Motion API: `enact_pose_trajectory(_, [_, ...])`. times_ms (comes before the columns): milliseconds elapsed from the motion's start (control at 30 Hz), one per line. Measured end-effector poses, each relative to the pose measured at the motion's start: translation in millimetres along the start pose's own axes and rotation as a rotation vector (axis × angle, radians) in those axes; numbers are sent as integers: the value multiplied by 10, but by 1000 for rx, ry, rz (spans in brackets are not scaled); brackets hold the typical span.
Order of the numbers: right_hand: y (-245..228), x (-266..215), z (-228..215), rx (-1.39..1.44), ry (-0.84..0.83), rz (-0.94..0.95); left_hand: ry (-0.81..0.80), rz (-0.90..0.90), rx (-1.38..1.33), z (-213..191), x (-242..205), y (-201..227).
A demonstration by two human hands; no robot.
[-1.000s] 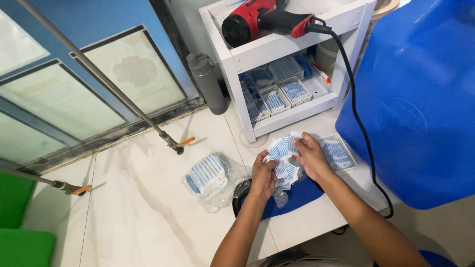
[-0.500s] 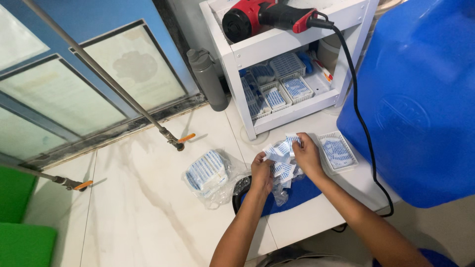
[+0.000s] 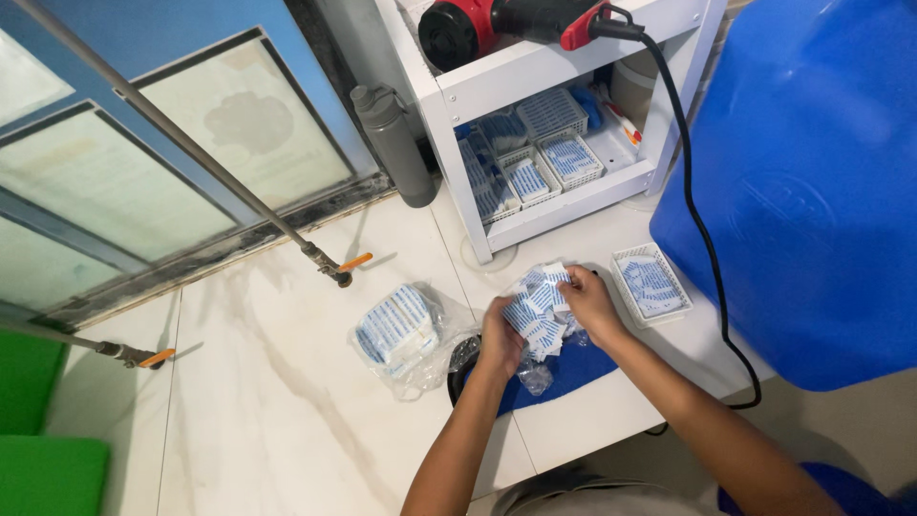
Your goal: The person repeatedly picks up small white packets from a plastic bag on a table, separates them, and places them into a white plastic tray. The person continues this process, moving packets from the bag to the tray.
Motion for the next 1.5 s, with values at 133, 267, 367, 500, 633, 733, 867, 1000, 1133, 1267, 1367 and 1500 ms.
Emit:
enact_pose_trajectory(133, [288, 94, -7, 379, -115, 409, 81, 178, 334, -21, 109, 8])
enact_pose_trajectory(267, [247, 119, -48, 441, -197, 506, 152, 218, 375, -126, 318, -146])
enact_pose_trajectory(367, [30, 194, -358, 337, -158, 370, 137, 291, 429, -129, 423, -211])
enact_pose_trajectory(500, [-577, 333, -1142, -345, 11, -110, 159, 275, 372, -205, 432, -205])
enact_pose_trajectory(633, [-510, 356, -1426, -907, 152, -92, 123, 225, 252, -164, 361, -141])
enact_pose_trajectory(733, [-376, 376, -1365, -953, 207, -89, 139, 183, 285, -146, 295, -88])
enact_pose_trajectory(867, [-327, 373, -1327, -988, 247, -157, 100, 191, 302, -105, 217, -31])
enact_pose_trajectory(1000, [-419, 321, -1396, -964, 248, -269, 111, 176, 298, -109, 180, -11])
enact_pose_trajectory(1133, [-464, 201, -1396, -905, 290, -272, 108, 180, 302, -70, 146, 24])
enact_pose_trajectory(1267, [-452, -108, -1252, -1088, 419, -312, 92, 168, 285, -8, 82, 58])
enact_pose_trajectory(1367, [-408, -281, -1172, -1278, 487, -347, 66, 173, 283, 48, 46, 99])
enact_pose_trajectory(1500, [-301, -287, -1264, -1227, 454, -280, 76, 163, 291, 52, -23, 104])
Point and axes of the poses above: each hand's wrist, its own x-axis towards the middle knuckle, its own z-axis out of the palm, y = z × x, the point moved 8 cm from there along x, towards the middle knuckle, and after that the axes turned 6 degrees about z, right-handed, at the moved point
